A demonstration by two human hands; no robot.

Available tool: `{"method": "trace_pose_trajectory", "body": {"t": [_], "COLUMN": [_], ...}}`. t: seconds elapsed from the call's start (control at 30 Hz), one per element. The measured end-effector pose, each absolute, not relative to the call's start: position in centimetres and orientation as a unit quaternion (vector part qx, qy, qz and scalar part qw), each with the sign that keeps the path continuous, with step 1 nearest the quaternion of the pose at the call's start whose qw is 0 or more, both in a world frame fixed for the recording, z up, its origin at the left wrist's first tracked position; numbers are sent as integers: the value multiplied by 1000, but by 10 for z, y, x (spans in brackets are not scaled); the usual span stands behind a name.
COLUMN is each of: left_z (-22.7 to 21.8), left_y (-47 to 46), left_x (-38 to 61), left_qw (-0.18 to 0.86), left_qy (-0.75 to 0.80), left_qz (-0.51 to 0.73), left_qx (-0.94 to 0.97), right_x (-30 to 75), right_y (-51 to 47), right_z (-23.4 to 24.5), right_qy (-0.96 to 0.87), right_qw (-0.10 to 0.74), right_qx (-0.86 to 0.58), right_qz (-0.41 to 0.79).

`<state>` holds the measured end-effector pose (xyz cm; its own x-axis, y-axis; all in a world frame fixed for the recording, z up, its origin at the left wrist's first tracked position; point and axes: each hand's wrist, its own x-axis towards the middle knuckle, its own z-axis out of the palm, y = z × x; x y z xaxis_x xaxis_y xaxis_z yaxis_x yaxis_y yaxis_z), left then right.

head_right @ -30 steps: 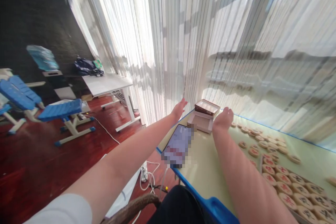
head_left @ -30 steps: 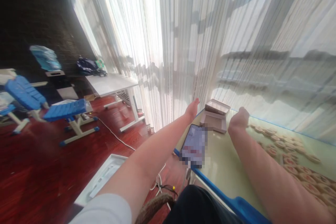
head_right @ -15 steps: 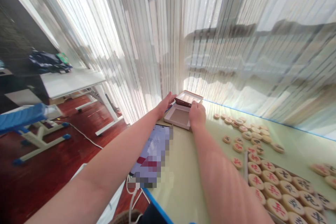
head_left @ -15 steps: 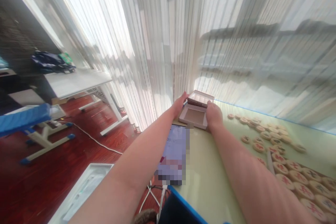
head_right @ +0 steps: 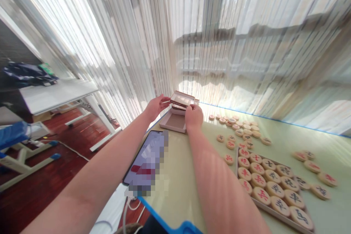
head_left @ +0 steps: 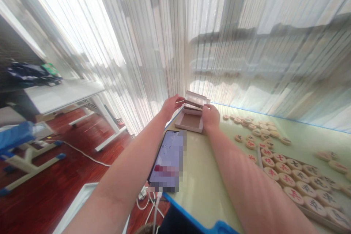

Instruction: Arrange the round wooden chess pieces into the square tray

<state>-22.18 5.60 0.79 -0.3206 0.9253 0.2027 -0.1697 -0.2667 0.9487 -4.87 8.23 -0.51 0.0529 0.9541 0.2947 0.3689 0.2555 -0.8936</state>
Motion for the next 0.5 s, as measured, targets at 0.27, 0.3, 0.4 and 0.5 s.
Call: {"method": "trace_pose_trajectory", "body": {"t": [0.27,0.3,0.4,0.5], "left_z": [23,25,34,45], "left_y": [26,23,15,2], "left_x": [-212,-208,-195,-182], "left_qw": [366,346,288,245], "left_qy": [445,453,493,512], "left_qz": [693,696,697,688], "left_qx": [434,436,434,452], "right_x": [-47,-45,-42,-40], "right_y": [60,57,44,26], "right_z": [-4,0,22,56], "right_qy": [-651,-641,-603,-559], "right_qw": [477,490,539,602], "right_qx": [-537,-535,-526,-487], "right_qz": [247,249,263,298]}}
